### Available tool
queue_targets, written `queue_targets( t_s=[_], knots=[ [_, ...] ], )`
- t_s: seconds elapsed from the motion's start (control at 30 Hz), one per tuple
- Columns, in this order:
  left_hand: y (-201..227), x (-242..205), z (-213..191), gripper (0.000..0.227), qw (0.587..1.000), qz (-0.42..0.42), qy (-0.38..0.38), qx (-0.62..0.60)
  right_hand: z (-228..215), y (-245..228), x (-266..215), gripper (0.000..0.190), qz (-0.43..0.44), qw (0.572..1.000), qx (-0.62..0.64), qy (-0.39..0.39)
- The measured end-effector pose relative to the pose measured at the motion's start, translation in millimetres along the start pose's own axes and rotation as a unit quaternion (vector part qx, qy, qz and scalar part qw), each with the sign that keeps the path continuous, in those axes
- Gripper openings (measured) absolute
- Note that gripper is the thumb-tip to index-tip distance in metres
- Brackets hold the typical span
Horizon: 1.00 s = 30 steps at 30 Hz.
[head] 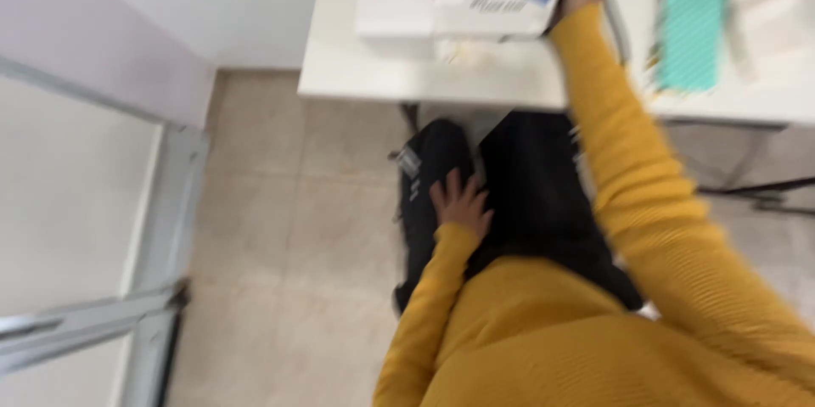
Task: Cutting fabric pieces to size and joining them using an overlock sewing machine.
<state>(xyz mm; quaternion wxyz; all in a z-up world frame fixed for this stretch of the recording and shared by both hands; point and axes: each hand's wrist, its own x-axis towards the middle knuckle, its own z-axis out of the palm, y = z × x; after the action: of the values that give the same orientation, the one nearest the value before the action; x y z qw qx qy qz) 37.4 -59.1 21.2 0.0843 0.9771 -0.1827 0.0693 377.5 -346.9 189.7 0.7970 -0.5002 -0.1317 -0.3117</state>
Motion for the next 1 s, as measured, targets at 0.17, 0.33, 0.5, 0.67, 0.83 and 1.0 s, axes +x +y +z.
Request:
queue_targets(
  t_s=[0.17,0.33,0.5,0.67,0.83,1.0],
  knots=[
    [18,16,-24,0.044,0.999,0.035,-0.026,-0.022,-29,35,34,0.028,-0.005,0.999,-0.052,0.013],
    [-3,21,-43,0.024,0.956,-0.042,0.090,-0.276,-9,-1,3,0.026,0.024,1.000,0.014,0.009],
    [-71,59,-200,0.038,0.823,0.017,0.398,-0.406,14,-55,-12,0.027,0.096,0.993,-0.034,0.055],
    [-136,165,-271,0.045,0.766,-0.021,0.419,-0.487,26,-77,-19,0.032,0.140,0.979,-0.098,0.109],
    [-164,242,-292,0.049,0.755,0.068,0.277,-0.590,27,-86,-25,0.034,0.133,0.987,-0.073,0.061],
    [-183,299,-267,0.066,0.696,0.144,0.101,-0.696,52,-116,-34,0.036,0.146,0.988,-0.003,0.044]
  ],
)
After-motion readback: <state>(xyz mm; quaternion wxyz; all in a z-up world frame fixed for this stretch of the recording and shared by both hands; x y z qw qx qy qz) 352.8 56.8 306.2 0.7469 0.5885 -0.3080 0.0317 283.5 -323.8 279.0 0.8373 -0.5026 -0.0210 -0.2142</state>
